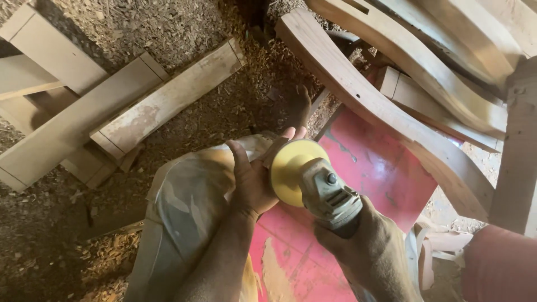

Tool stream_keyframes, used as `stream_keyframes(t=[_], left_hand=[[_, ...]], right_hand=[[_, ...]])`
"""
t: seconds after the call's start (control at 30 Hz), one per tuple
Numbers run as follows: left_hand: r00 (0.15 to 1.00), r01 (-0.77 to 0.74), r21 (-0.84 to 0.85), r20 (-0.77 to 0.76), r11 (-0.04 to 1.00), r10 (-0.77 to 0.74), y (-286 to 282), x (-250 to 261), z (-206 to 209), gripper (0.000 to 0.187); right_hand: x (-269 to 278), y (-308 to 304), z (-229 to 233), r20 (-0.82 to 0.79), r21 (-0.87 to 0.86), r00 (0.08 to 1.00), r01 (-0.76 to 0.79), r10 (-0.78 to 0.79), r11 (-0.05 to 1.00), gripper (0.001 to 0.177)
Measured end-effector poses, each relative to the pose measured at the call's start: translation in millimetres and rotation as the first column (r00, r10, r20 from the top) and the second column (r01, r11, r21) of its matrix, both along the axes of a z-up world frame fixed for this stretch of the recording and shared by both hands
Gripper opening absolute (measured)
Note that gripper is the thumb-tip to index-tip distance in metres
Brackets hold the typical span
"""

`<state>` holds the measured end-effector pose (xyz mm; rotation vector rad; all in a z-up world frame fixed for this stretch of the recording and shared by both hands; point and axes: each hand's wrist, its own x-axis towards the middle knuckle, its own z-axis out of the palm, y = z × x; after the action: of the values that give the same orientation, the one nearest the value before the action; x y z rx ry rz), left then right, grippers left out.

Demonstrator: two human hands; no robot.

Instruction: Sand and shape wooden furniture components using a handheld angle grinder with a sanding disc.

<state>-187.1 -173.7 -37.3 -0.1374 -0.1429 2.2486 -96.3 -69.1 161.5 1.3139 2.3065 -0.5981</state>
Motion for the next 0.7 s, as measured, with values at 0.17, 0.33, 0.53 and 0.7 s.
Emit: stream_keyframes(t=[0.17,0.33,0.53,0.7], left_hand=[[1.0,0.012,0.008,0.011,1.0,-0.012,-1.3,-1.2,5.4,0.119],[0.999,0.023,0.025,0.048,0.999,-0.024,4.5,-1.5,1.6,0.123],[1.0,-0.016,-0.064,-0.01,0.998,0.016,8.0,-0.7,-11.2,0.117],[0.994,-0.005,-0.129,-0.108,0.992,-0.009,5.9,0.3,-10.7,0.111]], right_hand=[[6.9,2.7,0.3,-0.025,-0.013,1.0,-0.018,0.018,1.0,0.058],[16.9,8.6,3.6,-0.087,-0.038,0.996,-0.013,0.009,0.999,0.05],[31.5,22.6,1.2,-0.085,-0.06,0.996,-0.04,0.035,0.997,0.063],[45.4,30.0,1.8,-0.063,0.009,0.994,-0.085,0.085,0.996,0.069]])
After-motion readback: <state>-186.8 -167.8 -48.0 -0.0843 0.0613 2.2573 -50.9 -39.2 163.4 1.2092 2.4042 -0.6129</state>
